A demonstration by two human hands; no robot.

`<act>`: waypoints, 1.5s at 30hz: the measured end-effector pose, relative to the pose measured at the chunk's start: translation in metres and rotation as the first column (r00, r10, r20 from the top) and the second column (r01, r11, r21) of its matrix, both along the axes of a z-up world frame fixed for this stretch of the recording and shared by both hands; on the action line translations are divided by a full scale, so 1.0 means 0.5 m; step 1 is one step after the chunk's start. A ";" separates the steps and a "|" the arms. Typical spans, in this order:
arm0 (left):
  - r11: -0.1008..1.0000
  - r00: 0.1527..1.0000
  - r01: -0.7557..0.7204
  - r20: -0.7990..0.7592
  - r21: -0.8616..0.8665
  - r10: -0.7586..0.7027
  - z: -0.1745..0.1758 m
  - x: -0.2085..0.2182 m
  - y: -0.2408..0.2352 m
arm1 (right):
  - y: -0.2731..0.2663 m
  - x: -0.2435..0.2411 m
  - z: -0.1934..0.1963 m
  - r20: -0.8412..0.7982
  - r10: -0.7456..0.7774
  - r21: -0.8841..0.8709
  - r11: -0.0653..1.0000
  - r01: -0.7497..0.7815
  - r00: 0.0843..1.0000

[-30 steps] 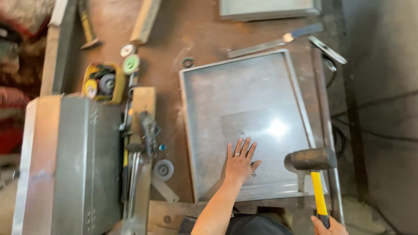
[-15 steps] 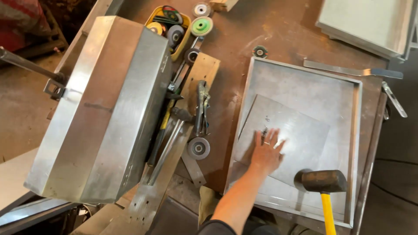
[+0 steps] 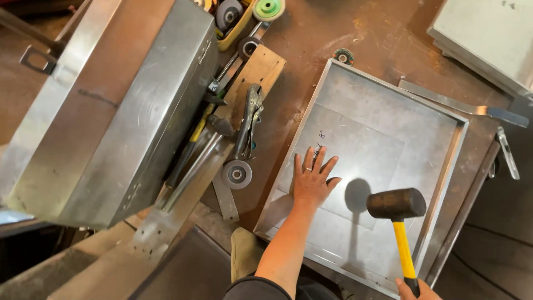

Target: Hammering metal sheets with a rubber mallet to flatten them or fit them into tray frames.

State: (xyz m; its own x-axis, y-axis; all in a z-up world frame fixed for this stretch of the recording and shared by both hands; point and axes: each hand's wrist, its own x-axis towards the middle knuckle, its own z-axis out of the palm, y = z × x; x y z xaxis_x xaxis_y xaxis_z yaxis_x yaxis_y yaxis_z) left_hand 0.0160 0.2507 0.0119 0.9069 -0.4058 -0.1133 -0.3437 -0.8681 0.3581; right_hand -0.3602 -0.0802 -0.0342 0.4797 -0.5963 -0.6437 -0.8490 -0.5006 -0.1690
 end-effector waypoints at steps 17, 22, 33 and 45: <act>0.960 0.989 -0.147 -0.016 -0.239 0.147 -0.024 0.004 0.013 | 0.387 1.006 0.508 -0.196 0.938 -0.112 0.269 -0.957 0.286; 0.980 0.996 -0.094 -0.015 -0.175 0.093 -0.032 0.000 0.016 | 0.428 1.084 0.580 -0.165 0.968 -0.148 0.164 -0.975 0.188; 0.965 0.991 -0.135 -0.054 -0.227 0.125 -0.038 -0.023 -0.005 | 0.445 1.037 0.557 -0.222 0.946 -0.068 0.226 -0.972 0.236; 0.966 0.992 -0.124 -0.039 -0.228 0.118 -0.036 -0.042 -0.006 | 0.332 0.874 0.443 -0.193 0.949 0.017 0.259 -0.966 0.251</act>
State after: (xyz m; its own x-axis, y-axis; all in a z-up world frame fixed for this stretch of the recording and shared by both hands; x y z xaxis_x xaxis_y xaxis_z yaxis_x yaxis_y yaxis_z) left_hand -0.0050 0.2478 -0.0060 0.9491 -0.3107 -0.0526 -0.2296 -0.7960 0.5600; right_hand 0.0767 0.0857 0.1874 0.6539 0.1835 -0.7340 0.2595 -0.9657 -0.0103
